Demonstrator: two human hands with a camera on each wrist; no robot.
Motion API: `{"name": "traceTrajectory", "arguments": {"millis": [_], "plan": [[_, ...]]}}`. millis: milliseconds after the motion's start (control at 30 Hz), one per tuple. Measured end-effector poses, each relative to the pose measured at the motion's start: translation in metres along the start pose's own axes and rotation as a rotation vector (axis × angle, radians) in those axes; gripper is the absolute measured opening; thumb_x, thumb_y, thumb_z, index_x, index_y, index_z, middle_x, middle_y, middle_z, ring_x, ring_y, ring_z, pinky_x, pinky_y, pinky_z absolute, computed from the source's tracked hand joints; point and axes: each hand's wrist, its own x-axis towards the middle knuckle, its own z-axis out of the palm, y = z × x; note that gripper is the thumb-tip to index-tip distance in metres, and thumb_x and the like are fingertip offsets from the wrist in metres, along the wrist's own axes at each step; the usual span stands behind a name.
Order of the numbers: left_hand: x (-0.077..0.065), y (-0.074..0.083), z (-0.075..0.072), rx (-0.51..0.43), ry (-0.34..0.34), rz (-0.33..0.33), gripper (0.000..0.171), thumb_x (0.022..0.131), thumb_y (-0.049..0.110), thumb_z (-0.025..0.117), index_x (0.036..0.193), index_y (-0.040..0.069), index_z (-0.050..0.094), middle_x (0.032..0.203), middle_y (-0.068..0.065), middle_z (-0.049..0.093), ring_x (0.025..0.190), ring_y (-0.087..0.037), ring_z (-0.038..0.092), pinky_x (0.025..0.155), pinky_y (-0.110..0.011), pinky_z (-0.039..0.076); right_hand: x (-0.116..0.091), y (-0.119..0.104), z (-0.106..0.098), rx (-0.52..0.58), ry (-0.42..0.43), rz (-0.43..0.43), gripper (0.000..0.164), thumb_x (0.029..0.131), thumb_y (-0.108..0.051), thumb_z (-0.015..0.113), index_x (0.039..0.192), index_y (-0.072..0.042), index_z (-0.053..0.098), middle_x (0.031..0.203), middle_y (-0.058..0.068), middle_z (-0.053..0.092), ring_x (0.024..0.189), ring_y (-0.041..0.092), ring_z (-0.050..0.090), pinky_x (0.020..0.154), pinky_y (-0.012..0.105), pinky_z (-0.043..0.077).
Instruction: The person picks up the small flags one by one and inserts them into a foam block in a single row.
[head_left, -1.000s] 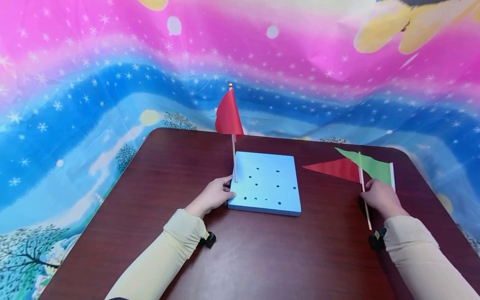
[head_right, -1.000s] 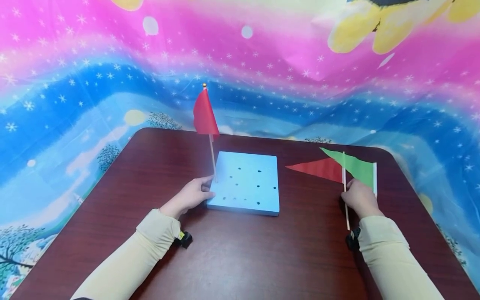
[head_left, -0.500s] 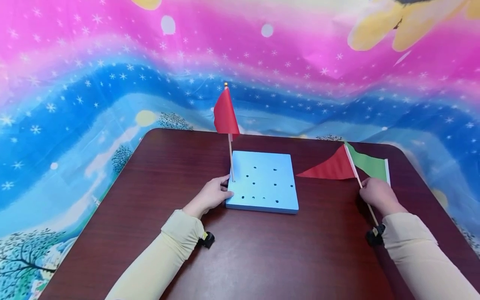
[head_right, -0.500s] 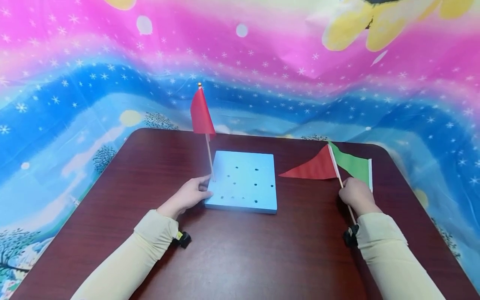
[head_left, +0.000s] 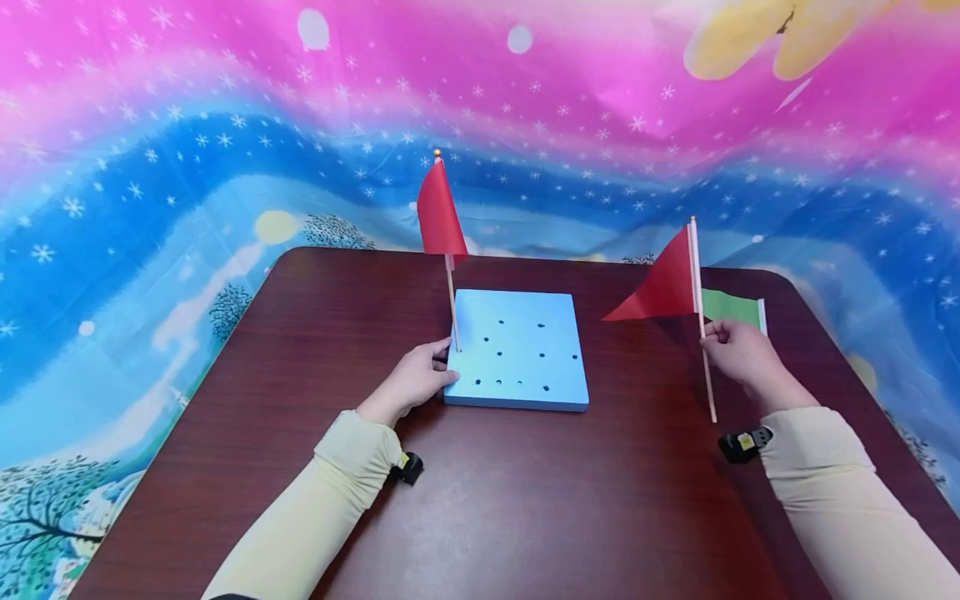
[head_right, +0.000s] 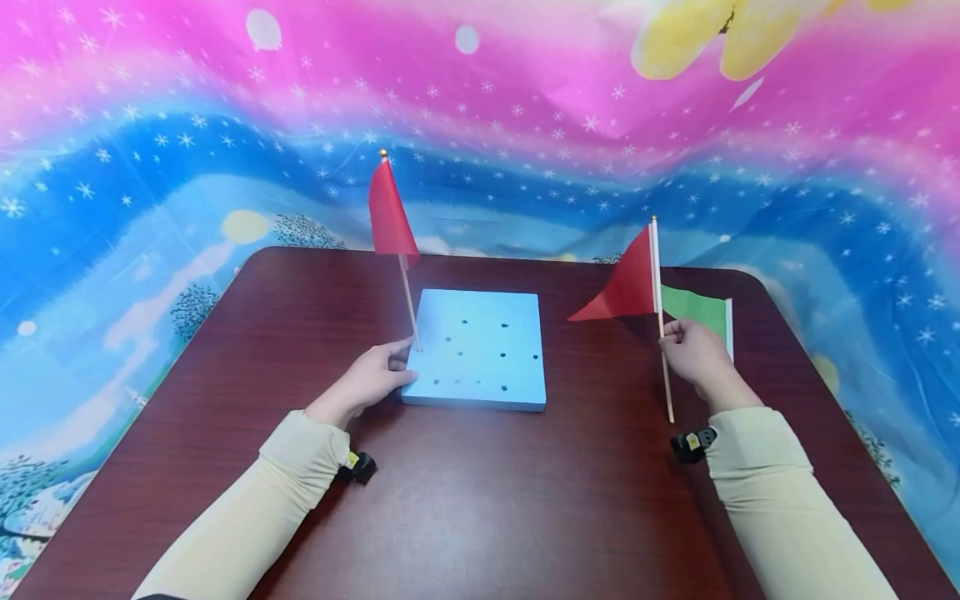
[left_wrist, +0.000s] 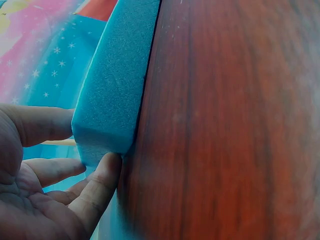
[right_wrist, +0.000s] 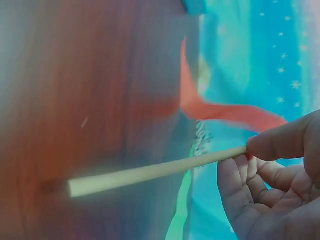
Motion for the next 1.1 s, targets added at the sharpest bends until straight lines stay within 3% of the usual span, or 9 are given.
{"name": "traceTrajectory", "arguments": {"millis": [200,333,500,633,867,1100], "plan": [[0.000,0.000,0.000,0.008,0.000,0.007,0.069,0.097,0.002,0.067,0.159,0.000,0.036,0.141,-0.023,0.054,0.120,-0.033,0.060,0.090,-0.039,0.055,0.001,-0.016,0.001,0.198,-0.004,0.018,0.029,0.104,-0.006,0.050,0.118,0.019,0.052,0.098,0.018,0.062,0.072,0.001,0.059,0.065,0.021,0.054],[0.001,0.000,0.000,0.009,0.001,0.010,0.069,0.097,0.002,0.066,0.159,0.000,0.036,0.140,-0.023,0.054,0.120,-0.033,0.059,0.091,-0.040,0.055,0.004,-0.025,0.005,0.385,-0.013,-0.005,0.028,0.107,-0.004,0.046,0.122,0.019,0.047,0.096,0.004,0.059,0.077,-0.002,0.058,0.072,0.019,0.056],[0.000,0.001,0.000,0.010,0.007,0.008,0.069,0.097,0.002,0.066,0.159,0.000,0.036,0.140,-0.023,0.055,0.120,-0.033,0.060,0.090,-0.039,0.055,0.006,-0.038,0.012,0.773,-0.043,-0.070,0.009,0.105,0.004,0.047,0.109,0.004,0.054,0.088,-0.007,0.060,0.081,0.004,0.060,0.075,0.019,0.056],[0.001,0.000,0.002,0.007,0.006,0.004,0.069,0.097,0.002,0.067,0.159,0.000,0.036,0.138,-0.022,0.056,0.119,-0.033,0.060,0.088,-0.038,0.056,0.004,-0.049,0.018,1.023,-0.057,-0.100,0.019,0.104,0.007,0.049,0.100,-0.007,0.061,0.087,-0.003,0.062,0.081,0.007,0.062,0.075,0.019,0.055],[0.000,0.000,0.001,0.005,0.017,0.001,0.069,0.096,0.002,0.067,0.159,0.000,0.037,0.139,-0.022,0.055,0.119,-0.032,0.060,0.089,-0.038,0.056,0.004,-0.080,0.035,1.179,-0.010,-0.149,0.018,0.104,0.005,0.053,0.100,-0.008,0.065,0.088,0.001,0.063,0.082,0.010,0.063,0.078,0.021,0.055],[0.000,0.000,0.002,0.001,0.015,0.004,0.069,0.096,0.001,0.067,0.158,0.000,0.037,0.140,-0.022,0.055,0.118,-0.032,0.060,0.087,-0.037,0.056,0.006,-0.109,0.056,1.183,0.043,-0.133,0.016,0.105,0.002,0.052,0.101,-0.010,0.062,0.088,0.000,0.059,0.083,0.009,0.062,0.080,0.021,0.055]]}}
